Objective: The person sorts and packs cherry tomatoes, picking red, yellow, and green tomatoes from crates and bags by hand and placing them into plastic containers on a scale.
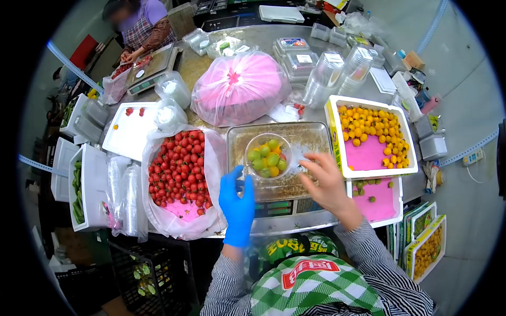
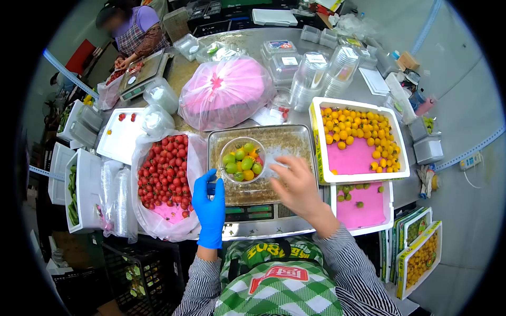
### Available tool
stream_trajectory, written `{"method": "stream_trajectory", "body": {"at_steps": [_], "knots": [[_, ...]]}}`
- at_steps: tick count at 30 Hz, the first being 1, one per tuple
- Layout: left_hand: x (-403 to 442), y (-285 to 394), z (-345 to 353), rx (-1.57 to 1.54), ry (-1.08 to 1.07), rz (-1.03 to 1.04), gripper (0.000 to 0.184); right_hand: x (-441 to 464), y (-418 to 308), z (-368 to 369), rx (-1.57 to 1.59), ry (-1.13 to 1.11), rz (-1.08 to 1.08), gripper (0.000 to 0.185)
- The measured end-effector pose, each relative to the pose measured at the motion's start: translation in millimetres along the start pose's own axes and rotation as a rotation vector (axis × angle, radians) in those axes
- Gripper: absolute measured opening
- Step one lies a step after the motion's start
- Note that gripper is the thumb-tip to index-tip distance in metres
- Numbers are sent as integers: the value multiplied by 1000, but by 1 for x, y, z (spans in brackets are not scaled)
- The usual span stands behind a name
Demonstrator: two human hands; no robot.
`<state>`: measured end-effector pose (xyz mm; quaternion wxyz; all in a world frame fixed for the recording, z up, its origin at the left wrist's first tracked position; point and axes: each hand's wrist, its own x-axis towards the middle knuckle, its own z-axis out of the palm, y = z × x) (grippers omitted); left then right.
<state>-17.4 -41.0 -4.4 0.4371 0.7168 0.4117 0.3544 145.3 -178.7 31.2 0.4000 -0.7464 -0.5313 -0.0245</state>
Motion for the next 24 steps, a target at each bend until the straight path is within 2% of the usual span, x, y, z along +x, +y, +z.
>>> {"method": "stream_trajectory", "body": {"at_steps": [3,4,7,11,14,18,24], "knots": [[10,5,17,222,43,253,31,43,3,21,-97,-124,-136,30],[10,13,20,231,13,199,32,52,6,27,-117,-181,-143,31],[11,12,31,375,33,233,32,62,25,41,-102,-274,-187,31],[14,4,39,226,24,107,31,70,43,33,-45,-288,-148,31],[11,-4,53,190,92,92,32,69,56,36,-6,-349,-136,33],[8,6,49,19,55,-100,29,75,65,29,133,-428,-179,37],[7,9,58,13,56,-129,34,75,78,34,409,-459,17,33]]}}
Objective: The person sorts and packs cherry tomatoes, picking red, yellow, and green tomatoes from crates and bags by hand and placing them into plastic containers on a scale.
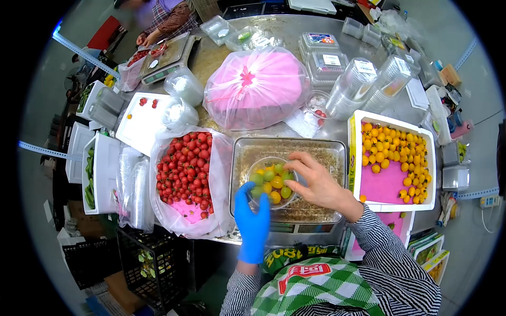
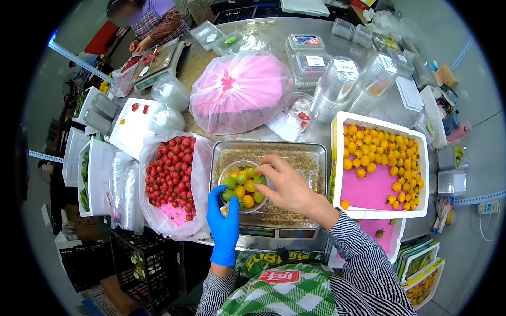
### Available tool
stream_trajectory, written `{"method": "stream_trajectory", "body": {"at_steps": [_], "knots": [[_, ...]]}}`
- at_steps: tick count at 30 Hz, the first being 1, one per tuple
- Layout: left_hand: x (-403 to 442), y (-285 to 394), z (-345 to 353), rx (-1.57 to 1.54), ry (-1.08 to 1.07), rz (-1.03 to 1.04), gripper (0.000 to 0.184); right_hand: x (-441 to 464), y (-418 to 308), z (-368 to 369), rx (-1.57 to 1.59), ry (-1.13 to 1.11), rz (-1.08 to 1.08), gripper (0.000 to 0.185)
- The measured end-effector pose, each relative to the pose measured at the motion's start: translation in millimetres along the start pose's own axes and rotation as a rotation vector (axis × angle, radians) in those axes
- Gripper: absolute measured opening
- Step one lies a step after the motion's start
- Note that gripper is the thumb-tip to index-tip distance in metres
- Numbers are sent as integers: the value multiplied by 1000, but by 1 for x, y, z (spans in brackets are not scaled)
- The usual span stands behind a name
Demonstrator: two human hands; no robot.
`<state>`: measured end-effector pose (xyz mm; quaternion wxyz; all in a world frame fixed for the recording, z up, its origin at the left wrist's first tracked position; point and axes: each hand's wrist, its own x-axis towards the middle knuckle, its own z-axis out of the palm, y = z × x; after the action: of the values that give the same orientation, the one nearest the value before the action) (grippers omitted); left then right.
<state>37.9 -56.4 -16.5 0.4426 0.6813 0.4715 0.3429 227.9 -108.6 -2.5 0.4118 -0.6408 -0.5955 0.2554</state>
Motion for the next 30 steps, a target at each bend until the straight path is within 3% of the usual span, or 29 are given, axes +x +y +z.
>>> {"method": "stream_trajectory", "body": {"at_steps": [2,6,9,12,15,18,22,30], "knots": [[3,3,1,-15,-17,-31,35,1,2,5,-84,55,-38,33],[3,-9,-1,40,-65,99,38,16,-17,11,-353,124,-234,32],[7,2,-8,38,-112,138,39,23,-13,16,-374,39,-208,32],[1,8,-9,-48,-63,59,48,25,-6,15,-256,40,-176,31],[-5,-1,-13,210,20,141,49,21,0,12,-175,67,-138,27],[-2,3,-14,250,-22,174,50,16,-1,11,-105,43,-133,24],[2,16,-12,357,-178,462,48,10,5,1,114,152,0,21],[3,1,-20,231,46,213,34,3,2,-12,92,258,44,15]]}}
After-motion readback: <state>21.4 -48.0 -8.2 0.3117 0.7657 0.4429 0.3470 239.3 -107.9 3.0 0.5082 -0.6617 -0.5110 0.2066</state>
